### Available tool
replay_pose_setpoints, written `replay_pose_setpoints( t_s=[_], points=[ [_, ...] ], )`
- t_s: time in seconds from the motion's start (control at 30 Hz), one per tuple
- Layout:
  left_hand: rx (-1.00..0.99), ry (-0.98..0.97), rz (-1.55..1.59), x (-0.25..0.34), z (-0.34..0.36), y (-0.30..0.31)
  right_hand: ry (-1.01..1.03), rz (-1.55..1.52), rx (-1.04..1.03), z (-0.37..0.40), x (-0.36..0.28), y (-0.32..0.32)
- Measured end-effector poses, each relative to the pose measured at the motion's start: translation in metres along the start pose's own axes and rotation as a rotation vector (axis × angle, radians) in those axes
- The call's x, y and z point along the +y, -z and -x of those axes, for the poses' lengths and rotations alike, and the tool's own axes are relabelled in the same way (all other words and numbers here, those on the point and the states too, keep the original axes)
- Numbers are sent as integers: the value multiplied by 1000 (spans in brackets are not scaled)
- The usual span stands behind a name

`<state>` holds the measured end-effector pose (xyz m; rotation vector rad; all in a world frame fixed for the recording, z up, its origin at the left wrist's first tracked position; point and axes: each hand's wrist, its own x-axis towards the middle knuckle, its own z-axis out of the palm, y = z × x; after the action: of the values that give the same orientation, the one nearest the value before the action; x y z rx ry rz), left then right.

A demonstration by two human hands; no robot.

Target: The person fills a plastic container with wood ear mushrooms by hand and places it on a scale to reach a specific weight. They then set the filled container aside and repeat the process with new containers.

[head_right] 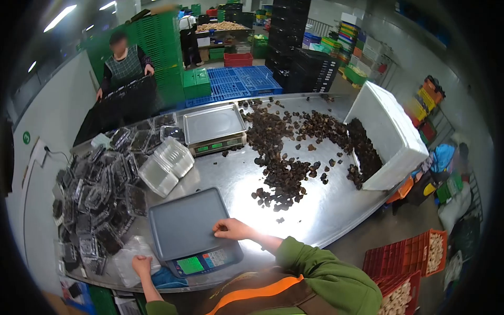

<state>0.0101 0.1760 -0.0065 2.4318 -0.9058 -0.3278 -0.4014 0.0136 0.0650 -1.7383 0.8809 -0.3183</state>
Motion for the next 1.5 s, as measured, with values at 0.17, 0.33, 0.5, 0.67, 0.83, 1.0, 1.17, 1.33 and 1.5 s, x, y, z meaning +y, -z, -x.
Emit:
replay_pose_setpoints(
  t_s=[0.17, 0.33, 0.5, 0.67, 0.83, 1.0, 1.17, 1.33, 1.5],
  points=[
    [64, 20, 253, 14, -7, 50, -43, 9, -1, 18, 8, -6],
    [493, -134, 428, 111, 17, 102, -82, -10, 24, 39, 24, -11],
    [259, -810, 276, 186, 54, 56, -69, 43, 79, 50, 30, -19],
    [-345, -819, 55, 177, 74, -8, 5, 58, 174, 72, 38, -22],
    [-214, -969, 53, 204, 92, -6, -175, -137, 370, 119, 70, -17],
    [-387, -915, 231, 276, 137, -34, -412, -51, 609, 171, 113, 7],
    [-794, -789, 392, 329, 190, -118, -530, -92, 807, 202, 145, 61],
    [-785, -692, 195, 341, 197, -213, -583, -17, 1030, 233, 210, 140],
    [-522, -715, 27, 341, 183, -285, -870, 85, 1107, 274, 307, 244]
  ],
)
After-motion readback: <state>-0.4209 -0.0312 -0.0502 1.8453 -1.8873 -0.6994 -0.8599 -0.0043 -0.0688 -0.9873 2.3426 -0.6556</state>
